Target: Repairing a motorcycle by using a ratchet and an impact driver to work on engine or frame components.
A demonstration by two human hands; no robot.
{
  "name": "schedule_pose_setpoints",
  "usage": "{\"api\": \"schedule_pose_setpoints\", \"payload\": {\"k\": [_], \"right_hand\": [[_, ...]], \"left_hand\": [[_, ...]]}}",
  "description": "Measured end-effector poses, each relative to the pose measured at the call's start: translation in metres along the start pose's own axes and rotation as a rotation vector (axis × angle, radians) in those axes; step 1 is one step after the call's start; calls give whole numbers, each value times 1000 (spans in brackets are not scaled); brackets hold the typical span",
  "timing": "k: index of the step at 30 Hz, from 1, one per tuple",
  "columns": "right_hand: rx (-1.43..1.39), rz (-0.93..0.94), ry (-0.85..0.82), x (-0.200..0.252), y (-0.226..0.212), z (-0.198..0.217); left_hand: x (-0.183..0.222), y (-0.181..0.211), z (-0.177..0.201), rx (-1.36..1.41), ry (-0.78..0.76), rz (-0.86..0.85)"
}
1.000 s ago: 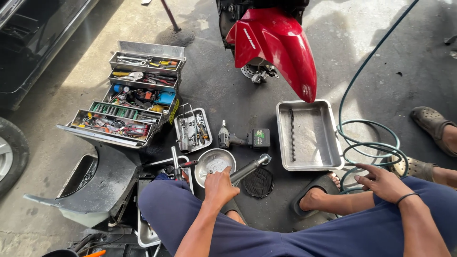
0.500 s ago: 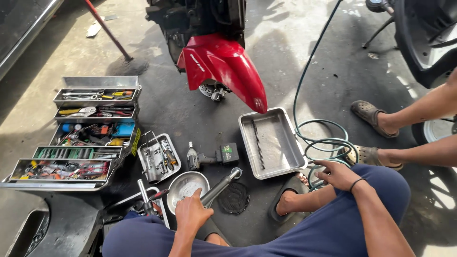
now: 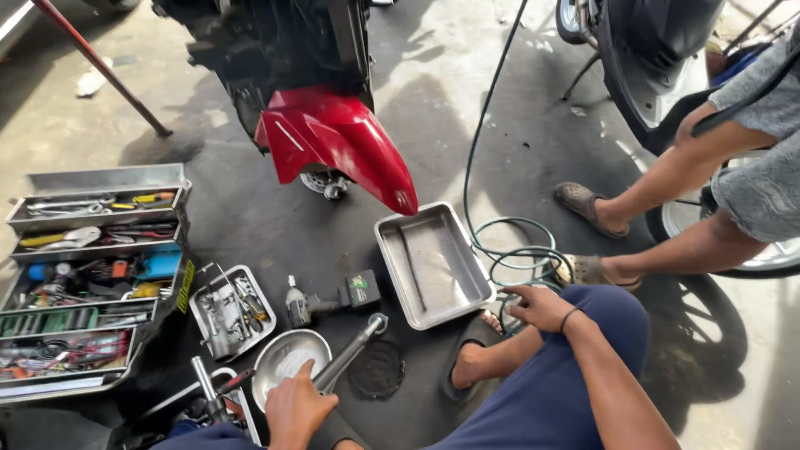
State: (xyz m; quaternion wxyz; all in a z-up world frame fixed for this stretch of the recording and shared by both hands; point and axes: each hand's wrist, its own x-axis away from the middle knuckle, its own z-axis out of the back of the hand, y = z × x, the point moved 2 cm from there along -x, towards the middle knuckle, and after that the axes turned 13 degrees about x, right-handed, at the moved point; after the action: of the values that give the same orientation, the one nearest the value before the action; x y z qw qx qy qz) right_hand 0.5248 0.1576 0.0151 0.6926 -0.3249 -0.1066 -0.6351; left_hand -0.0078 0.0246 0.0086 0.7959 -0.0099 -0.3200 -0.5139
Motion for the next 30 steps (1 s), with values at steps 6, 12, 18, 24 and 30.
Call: {"api": "schedule_pose_setpoints", "payload": {"k": [6, 12, 18, 24, 30], "right_hand": [[-6, -38, -39, 2, -8, 3], [-12, -81, -46, -11, 9, -3], [0, -102, -44, 16, -20, 12], [30, -75, -20, 18, -20, 12], [22, -97, -38, 22, -26, 16]], "left_hand": [[-1, -5, -5, 21, 36, -39], [-2, -4, -3, 53, 57, -64], [12, -4, 2, 39, 116, -132], [13, -2, 5, 35, 106, -98], [17, 2, 10, 44, 102, -95]]}}
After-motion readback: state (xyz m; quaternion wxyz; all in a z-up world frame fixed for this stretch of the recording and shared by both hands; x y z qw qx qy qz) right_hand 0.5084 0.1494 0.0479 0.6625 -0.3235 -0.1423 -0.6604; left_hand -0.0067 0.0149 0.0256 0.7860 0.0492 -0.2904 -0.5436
